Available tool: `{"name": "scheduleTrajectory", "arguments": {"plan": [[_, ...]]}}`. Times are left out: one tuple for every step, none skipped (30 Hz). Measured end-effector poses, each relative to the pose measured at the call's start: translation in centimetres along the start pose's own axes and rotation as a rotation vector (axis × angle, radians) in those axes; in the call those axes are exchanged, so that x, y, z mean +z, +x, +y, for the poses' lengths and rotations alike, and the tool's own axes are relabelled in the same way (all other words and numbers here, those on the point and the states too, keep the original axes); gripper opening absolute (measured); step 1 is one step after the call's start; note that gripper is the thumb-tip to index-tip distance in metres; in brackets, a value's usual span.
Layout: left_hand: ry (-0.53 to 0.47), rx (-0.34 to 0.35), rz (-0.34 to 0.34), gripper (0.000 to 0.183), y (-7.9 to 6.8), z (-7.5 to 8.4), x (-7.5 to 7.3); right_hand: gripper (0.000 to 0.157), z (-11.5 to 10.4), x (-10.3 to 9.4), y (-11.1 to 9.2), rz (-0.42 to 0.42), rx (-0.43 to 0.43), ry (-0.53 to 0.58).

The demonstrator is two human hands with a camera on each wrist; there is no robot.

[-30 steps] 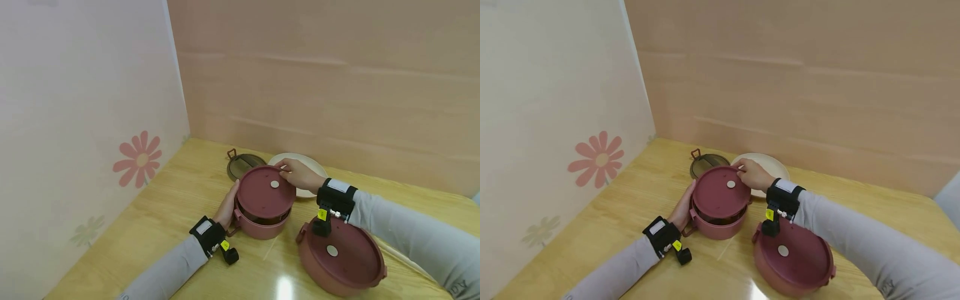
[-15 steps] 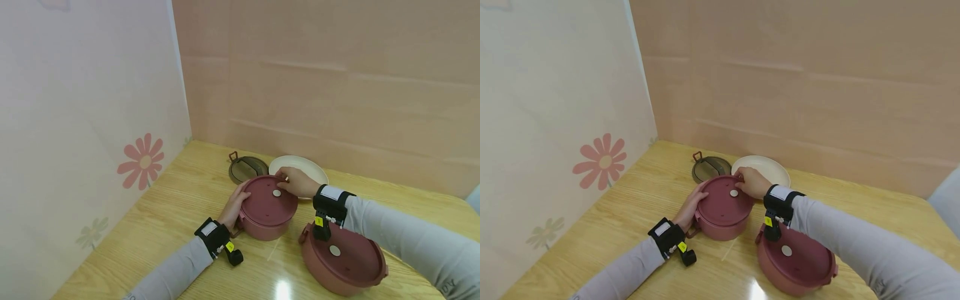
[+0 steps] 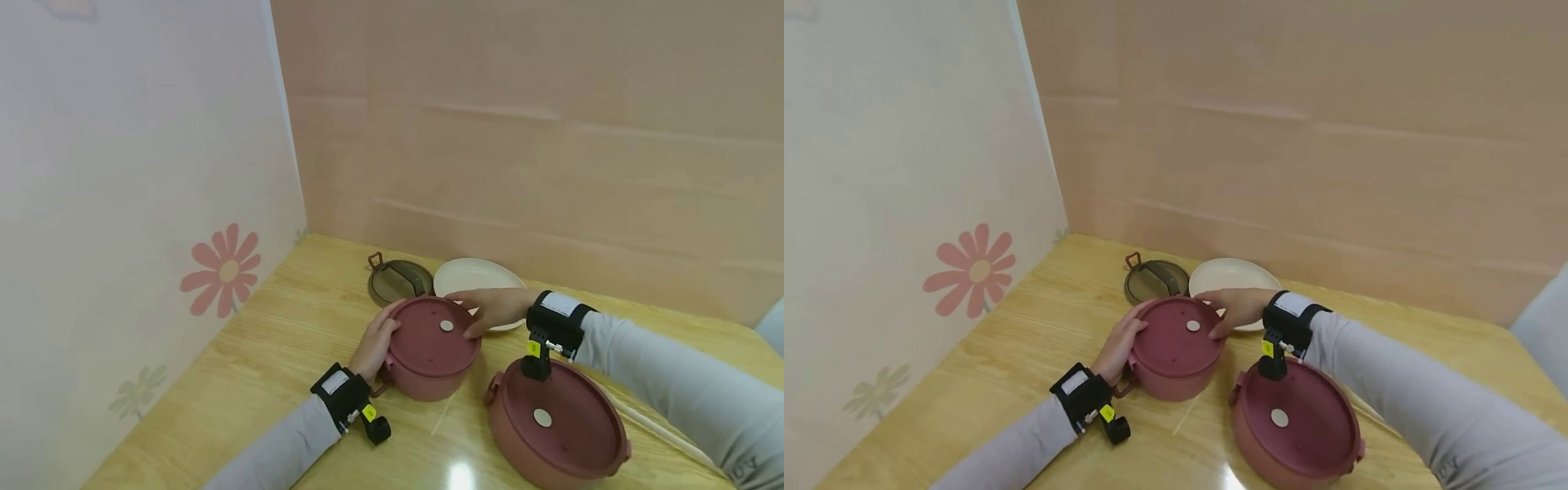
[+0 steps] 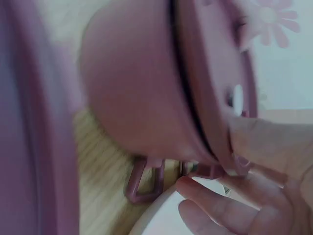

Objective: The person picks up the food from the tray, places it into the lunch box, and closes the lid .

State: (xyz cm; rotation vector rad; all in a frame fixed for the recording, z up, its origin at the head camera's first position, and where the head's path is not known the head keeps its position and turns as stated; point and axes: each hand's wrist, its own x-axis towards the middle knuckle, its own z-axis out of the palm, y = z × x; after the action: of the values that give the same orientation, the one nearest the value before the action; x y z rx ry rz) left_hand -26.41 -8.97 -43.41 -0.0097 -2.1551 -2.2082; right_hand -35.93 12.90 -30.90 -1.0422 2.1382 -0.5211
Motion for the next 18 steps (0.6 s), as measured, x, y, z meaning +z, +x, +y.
{"name": "scheduleTrajectory", "arguments": {"plan": [[0.0, 0.003, -0.001, 0.047, 0.0, 0.0, 0.0, 0.067, 0.1, 0.2, 0.1, 0.029, -0.003, -0.02], [0.0, 0.003, -0.003, 0.047, -0.1, 0.0, 0.0, 0.06, 0.2, 0.4, 0.2, 0.066, -0.005, -0.038], [-0.003, 0.003, -0.008, 0.047, -0.2, 0.0, 0.0, 0.052, 0.4, 0.7, 0.3, 0.106, 0.0, -0.052], [-0.004, 0.002, -0.012, 0.048, -0.3, 0.0, 0.0, 0.043, 0.4, 0.9, 0.5, 0.146, 0.0, -0.07], [-0.002, 0.001, -0.018, 0.048, -0.3, 0.0, -0.1, 0.035, 0.5, 1.2, 0.6, 0.189, 0.009, -0.087], [0.002, 0.006, -0.027, 0.048, -0.4, 0.0, -0.1, 0.029, 0.5, 1.4, 0.7, 0.226, 0.012, -0.102], [0.006, 0.008, -0.034, 0.047, -0.5, 0.0, -0.1, 0.023, 0.4, 1.5, 0.8, 0.259, 0.02, -0.097], [0.017, 0.014, -0.04, 0.047, -0.6, -0.1, -0.2, 0.02, 0.3, 1.5, 0.8, 0.287, 0.029, -0.092], [0.02, 0.021, -0.048, 0.046, -0.6, -0.1, -0.3, 0.018, 0.2, 1.4, 0.8, 0.311, 0.037, -0.078], [0.025, 0.031, -0.056, 0.046, -0.7, 0.0, -0.4, 0.018, 0.0, 1.2, 0.7, 0.338, 0.041, -0.063], [0.034, 0.046, -0.064, 0.046, -0.7, 0.0, -0.5, 0.018, -0.1, 0.9, 0.5, 0.363, 0.047, -0.033], [0.041, 0.067, -0.075, 0.048, -0.8, 0.2, -0.6, 0.019, -0.2, 0.5, 0.2, 0.387, 0.049, 0.0], [0.048, 0.09, -0.086, 0.048, -0.8, 0.4, -0.7, 0.02, -0.3, 0.0, -0.2, 0.406, 0.051, 0.044], [0.06, 0.118, -0.1, 0.048, -0.8, 0.6, -0.9, 0.021, -0.4, -0.5, -0.6, 0.425, 0.059, 0.088], [0.077, 0.144, -0.111, 0.047, -0.9, 0.8, -1.0, 0.022, -0.4, -0.9, -1.0, 0.439, 0.062, 0.131], [0.109, 0.176, -0.122, 0.046, -1.0, 1.1, -1.1, 0.023, -0.3, -1.4, -1.5, 0.452, 0.068, 0.173], [0.145, 0.21, -0.135, 0.044, -1.0, 1.4, -1.2, 0.024, -0.3, -1.7, -2.0, 0.459, 0.075, 0.209], [0.18, 0.241, -0.149, 0.043, -1.1, 1.7, -1.3, 0.026, -0.2, -2.1, -2.4, 0.469, 0.08, 0.234]]}}
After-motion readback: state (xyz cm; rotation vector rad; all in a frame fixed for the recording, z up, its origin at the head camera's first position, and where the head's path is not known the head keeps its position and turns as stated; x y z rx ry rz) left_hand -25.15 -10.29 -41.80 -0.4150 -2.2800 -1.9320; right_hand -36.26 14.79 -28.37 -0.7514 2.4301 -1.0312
